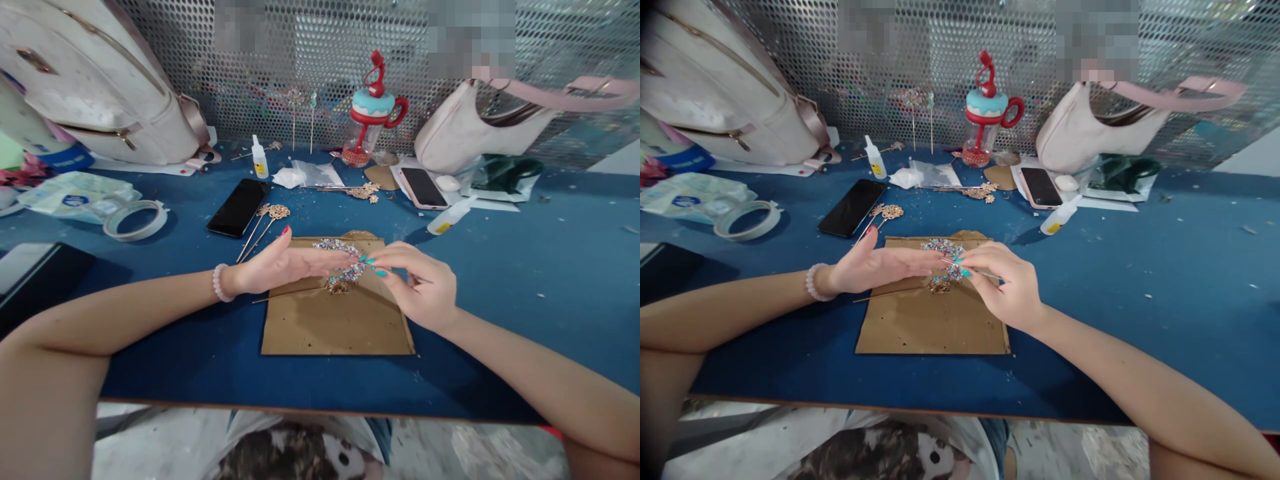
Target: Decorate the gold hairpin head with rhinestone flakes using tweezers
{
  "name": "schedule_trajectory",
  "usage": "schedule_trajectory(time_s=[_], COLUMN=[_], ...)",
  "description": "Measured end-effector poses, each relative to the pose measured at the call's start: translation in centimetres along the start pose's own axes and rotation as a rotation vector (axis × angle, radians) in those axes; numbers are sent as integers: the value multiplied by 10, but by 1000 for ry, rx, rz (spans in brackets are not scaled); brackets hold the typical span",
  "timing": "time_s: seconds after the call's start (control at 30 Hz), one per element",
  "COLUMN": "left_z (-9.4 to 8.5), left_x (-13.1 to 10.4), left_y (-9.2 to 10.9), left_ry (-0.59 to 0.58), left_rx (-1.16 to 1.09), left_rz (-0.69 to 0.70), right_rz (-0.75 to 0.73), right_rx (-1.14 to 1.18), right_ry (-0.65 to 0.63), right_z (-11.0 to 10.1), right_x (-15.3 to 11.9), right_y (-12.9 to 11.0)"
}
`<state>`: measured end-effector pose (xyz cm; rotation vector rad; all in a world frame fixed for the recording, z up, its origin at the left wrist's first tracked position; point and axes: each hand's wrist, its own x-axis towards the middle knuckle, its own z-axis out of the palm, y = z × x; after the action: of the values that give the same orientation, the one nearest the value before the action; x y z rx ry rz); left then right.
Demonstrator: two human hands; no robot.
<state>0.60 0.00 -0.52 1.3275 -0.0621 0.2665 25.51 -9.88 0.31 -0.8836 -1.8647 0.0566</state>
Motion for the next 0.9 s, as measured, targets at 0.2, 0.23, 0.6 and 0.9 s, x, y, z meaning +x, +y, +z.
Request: schedule_trajectory(time_s=[0.2,0.23,0.6,0.9], left_z=[6,6,-9,-8], left_x=[2,2,1,1], left_y=[3,3,-2,-2], left_ry=[25,30,151,180], left_rx=[0,-7,-221,-306], left_rz=[22,20,-16,-32], right_rz=[83,86,-30,-147], right_rx=[59,61,-30,-107], right_ry=[-1,4,29,-13], right_z=[0,0,1,0], right_x=[0,0,0,0], right_y=[2,2,14,20])
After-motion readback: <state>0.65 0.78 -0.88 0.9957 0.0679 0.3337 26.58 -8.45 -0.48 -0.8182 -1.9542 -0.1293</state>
